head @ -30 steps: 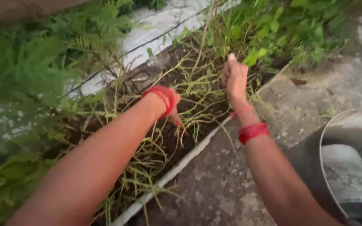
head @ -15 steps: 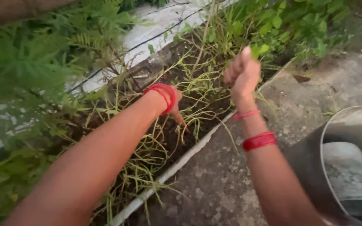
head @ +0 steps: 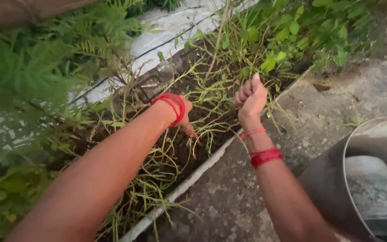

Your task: The person removes weeds from a garden bed by hand. They pull the weeds from the soil and place them into a metal bucket.

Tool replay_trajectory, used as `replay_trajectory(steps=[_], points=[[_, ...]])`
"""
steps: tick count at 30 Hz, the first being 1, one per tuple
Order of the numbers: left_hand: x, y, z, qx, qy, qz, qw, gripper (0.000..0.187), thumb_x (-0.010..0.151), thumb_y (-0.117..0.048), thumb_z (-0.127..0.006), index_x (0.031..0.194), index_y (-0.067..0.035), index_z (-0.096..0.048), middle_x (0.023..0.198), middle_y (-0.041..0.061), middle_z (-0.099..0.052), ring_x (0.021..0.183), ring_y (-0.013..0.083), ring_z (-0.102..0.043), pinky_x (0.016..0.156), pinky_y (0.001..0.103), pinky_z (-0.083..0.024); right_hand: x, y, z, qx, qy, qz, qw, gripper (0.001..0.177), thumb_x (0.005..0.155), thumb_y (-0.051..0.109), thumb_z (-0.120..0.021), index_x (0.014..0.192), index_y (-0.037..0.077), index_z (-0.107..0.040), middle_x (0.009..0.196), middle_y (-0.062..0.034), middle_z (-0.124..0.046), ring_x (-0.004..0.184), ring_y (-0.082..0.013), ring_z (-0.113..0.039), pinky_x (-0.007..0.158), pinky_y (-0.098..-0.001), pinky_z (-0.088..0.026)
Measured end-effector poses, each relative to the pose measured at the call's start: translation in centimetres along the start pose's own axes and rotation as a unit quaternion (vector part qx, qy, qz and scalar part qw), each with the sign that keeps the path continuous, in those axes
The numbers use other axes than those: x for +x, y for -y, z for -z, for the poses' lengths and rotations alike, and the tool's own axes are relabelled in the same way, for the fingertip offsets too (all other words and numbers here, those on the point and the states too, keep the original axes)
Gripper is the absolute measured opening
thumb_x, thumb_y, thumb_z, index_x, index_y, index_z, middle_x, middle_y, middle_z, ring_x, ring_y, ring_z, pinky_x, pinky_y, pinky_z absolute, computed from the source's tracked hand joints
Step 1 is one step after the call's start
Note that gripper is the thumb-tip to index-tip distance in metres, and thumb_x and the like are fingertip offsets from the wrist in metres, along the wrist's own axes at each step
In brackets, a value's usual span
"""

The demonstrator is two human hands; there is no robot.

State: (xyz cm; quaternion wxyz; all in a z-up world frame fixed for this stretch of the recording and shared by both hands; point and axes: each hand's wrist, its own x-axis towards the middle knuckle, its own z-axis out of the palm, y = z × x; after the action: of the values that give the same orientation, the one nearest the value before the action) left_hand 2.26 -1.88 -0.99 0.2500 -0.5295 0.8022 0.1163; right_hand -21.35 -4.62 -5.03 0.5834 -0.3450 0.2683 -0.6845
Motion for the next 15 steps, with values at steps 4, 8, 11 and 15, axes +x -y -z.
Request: replay_trajectory(steps=[4,8,11,15], points=[[0.1,-0.1,-0.6,-0.006,-0.023,-0.016,1.0,0.098,0.054,-0.072,-0.088,0.123,-0.004,-0.071,0.127,0.019,-0.07,0.117,0.0351,-0.068,0.099,0.046,-0.055,-0.4,-1.4,0.8,-0.02,-0.015,0.065,0.998,0.051,0.11,0.038,-0.047,0.067,0.016,-0.034,0.058,0.0034,-0.031,0.049,-0.0143,-0.026,0.045,-0.0334,-0.021],[0.1,-0.2,0.1,0.016,-0.019,-0.015,1.0,0.098,0.055,-0.073,-0.088,0.122,-0.002,-0.072,0.127,0.02,-0.069,0.116,0.0353,-0.068,0.099,0.046,-0.055,0.0,-0.8,0.0,-0.073,-0.018,-0.006,0.997,0.054,0.109,0.04,-0.046,0.061,0.017,-0.031,0.052,0.0041,-0.029,0.043,-0.0124,-0.023,0.041,-0.0314,-0.018],[0.2,-0.3,0.0,0.0,-0.008,-0.004,1.0,0.098,0.055,-0.072,-0.089,0.122,-0.004,-0.07,0.126,0.02,-0.069,0.115,0.0356,-0.068,0.098,0.047,-0.055,-0.3,-0.6,-0.3,-0.043,0.029,-0.006,0.999,0.054,0.108,0.038,-0.046,0.062,0.017,-0.03,0.053,0.0055,-0.025,0.043,-0.011,-0.019,0.04,-0.031,-0.016],[0.5,-0.2,-0.9,0.011,-0.006,-0.015,1.0,0.091,0.055,-0.071,-0.087,0.113,-0.002,-0.078,0.122,0.02,-0.074,0.113,0.0352,-0.071,0.099,0.045,-0.056,-1.4,-1.0,-1.7,-0.051,0.044,0.026,0.997,0.052,0.108,0.039,-0.045,0.063,0.017,-0.03,0.053,0.0054,-0.025,0.045,-0.0108,-0.02,0.042,-0.0314,-0.017]])
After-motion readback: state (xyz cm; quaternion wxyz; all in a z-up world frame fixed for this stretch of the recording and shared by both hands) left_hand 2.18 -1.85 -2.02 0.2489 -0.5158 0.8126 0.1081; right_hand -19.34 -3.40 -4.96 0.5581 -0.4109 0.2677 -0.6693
